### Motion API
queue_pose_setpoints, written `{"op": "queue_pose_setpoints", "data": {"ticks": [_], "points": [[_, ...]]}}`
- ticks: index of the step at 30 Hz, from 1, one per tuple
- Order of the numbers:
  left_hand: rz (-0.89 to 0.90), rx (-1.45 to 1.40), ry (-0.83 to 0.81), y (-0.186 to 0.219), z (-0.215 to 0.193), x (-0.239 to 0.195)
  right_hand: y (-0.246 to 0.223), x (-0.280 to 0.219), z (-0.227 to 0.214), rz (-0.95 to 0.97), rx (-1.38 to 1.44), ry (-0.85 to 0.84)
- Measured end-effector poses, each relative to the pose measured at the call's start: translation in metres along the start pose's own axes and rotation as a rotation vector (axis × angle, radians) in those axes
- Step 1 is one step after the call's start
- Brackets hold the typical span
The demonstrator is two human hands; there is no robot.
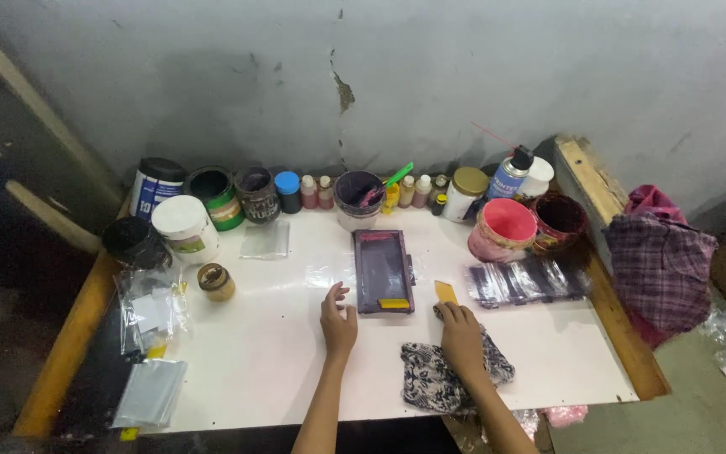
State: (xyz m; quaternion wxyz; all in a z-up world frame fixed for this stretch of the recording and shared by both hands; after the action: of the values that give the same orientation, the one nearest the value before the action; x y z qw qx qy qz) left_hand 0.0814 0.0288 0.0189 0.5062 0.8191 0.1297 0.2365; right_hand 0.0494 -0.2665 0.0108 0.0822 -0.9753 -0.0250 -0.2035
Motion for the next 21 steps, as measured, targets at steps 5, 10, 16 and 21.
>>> {"op": "queue_pose_setpoints", "data": {"ticks": [5,10,16,21], "points": [[0.187,-0.025,0.001,0.003,0.012,0.002,-0.017,0.013,-0.009,0.014,0.153,0.162],[0.326,0.182,-0.076,0.018,0.025,-0.003,-0.034,0.039,0.005,0.0,0.126,0.198],[0.399,0.325,-0.166,0.027,0.027,-0.009,-0.031,0.042,0.034,0.06,-0.028,0.0],[0.36,0.211,-0.253,0.035,0.024,-0.015,-0.028,0.039,0.036,0.14,0.008,-0.098]]}}
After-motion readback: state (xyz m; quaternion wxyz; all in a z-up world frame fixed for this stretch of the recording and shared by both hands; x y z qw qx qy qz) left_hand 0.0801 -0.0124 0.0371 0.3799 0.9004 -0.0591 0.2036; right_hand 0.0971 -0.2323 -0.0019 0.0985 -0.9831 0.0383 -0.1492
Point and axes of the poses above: each hand's wrist, its own x-axis towards the middle knuckle, its own z-axis out of the palm, y = z × x, the point moved 9 cm from there along x, towards the middle knuckle, and after that the axes turned 10 degrees about y, right-handed, at the moved point
